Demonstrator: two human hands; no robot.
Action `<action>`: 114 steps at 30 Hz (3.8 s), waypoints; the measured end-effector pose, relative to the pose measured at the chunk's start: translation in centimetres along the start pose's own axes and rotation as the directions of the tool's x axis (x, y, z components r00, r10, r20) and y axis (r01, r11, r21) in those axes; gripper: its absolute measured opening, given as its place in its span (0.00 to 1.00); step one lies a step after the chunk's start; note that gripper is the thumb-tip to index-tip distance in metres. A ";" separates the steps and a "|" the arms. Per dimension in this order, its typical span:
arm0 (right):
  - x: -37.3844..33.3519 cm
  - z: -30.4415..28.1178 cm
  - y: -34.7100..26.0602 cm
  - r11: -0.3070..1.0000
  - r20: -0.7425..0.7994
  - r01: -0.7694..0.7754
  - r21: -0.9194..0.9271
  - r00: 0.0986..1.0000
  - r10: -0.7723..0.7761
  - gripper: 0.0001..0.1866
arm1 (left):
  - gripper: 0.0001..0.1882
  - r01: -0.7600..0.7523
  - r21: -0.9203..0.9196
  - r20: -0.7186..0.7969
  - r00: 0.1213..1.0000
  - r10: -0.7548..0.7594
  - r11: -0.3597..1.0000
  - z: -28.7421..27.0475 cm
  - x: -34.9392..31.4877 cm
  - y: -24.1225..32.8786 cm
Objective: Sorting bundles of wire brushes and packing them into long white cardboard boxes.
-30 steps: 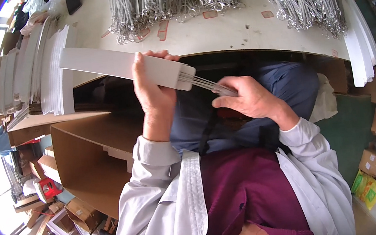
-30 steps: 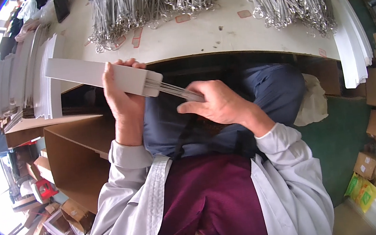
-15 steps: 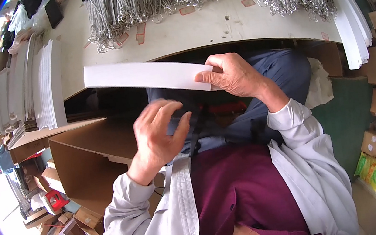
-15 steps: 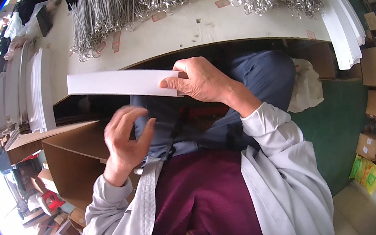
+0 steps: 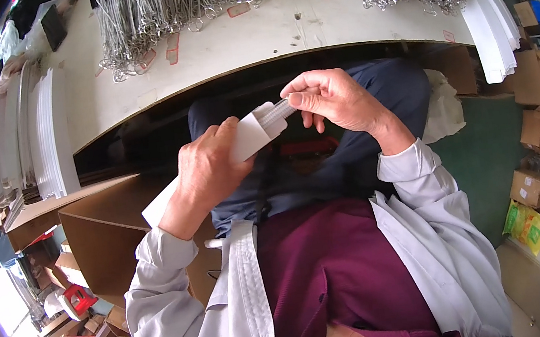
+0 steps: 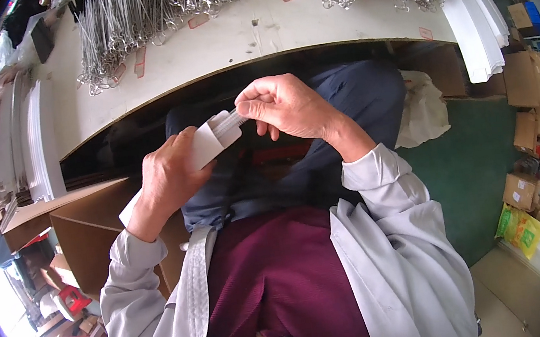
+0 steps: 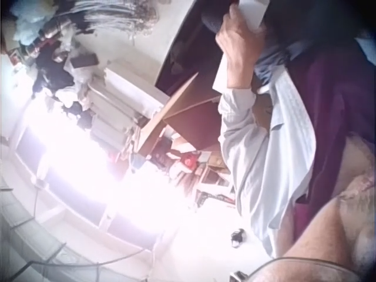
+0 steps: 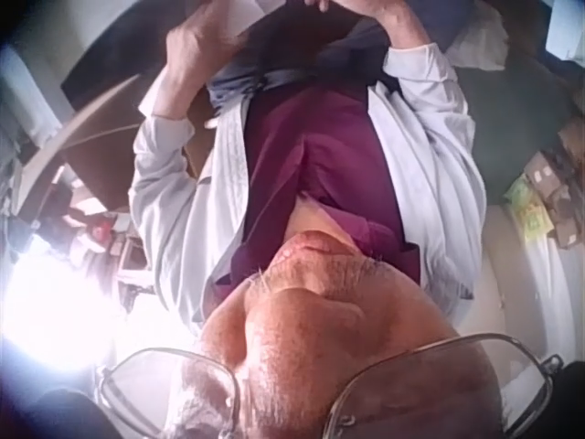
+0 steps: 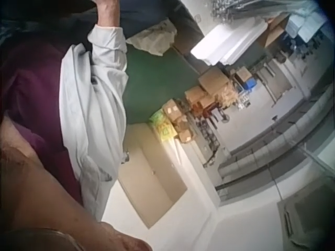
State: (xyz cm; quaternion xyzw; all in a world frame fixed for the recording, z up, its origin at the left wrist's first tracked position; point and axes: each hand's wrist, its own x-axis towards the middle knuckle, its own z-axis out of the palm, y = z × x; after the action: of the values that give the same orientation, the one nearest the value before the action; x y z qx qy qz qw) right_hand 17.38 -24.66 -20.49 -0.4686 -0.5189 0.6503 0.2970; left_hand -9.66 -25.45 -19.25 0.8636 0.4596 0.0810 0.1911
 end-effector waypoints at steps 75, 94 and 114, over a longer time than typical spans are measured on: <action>-2.3 3.7 4.6 0.981 -0.028 0.034 0.189 0.999 -0.029 0.13 | 0.38 0.115 -0.231 -0.051 0.990 -0.130 0.966 4.7 -1.1 1.2; -1.5 7.7 5.4 0.964 -0.494 0.190 -0.186 0.830 -0.259 0.11 | 0.37 0.201 -0.547 0.001 0.971 -0.239 0.813 5.4 -0.4 3.1; -1.4 8.9 6.5 0.976 -0.453 0.160 -0.149 0.866 -0.211 0.07 | 0.33 0.182 -0.389 -0.091 0.968 -0.234 0.903 8.1 -1.2 3.3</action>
State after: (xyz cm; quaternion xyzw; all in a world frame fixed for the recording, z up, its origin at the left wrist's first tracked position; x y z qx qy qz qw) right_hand 10.44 -31.26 -26.10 -0.5742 -0.5087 0.4585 0.4487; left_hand -5.27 -30.21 -25.28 0.7490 0.5369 0.2055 0.3295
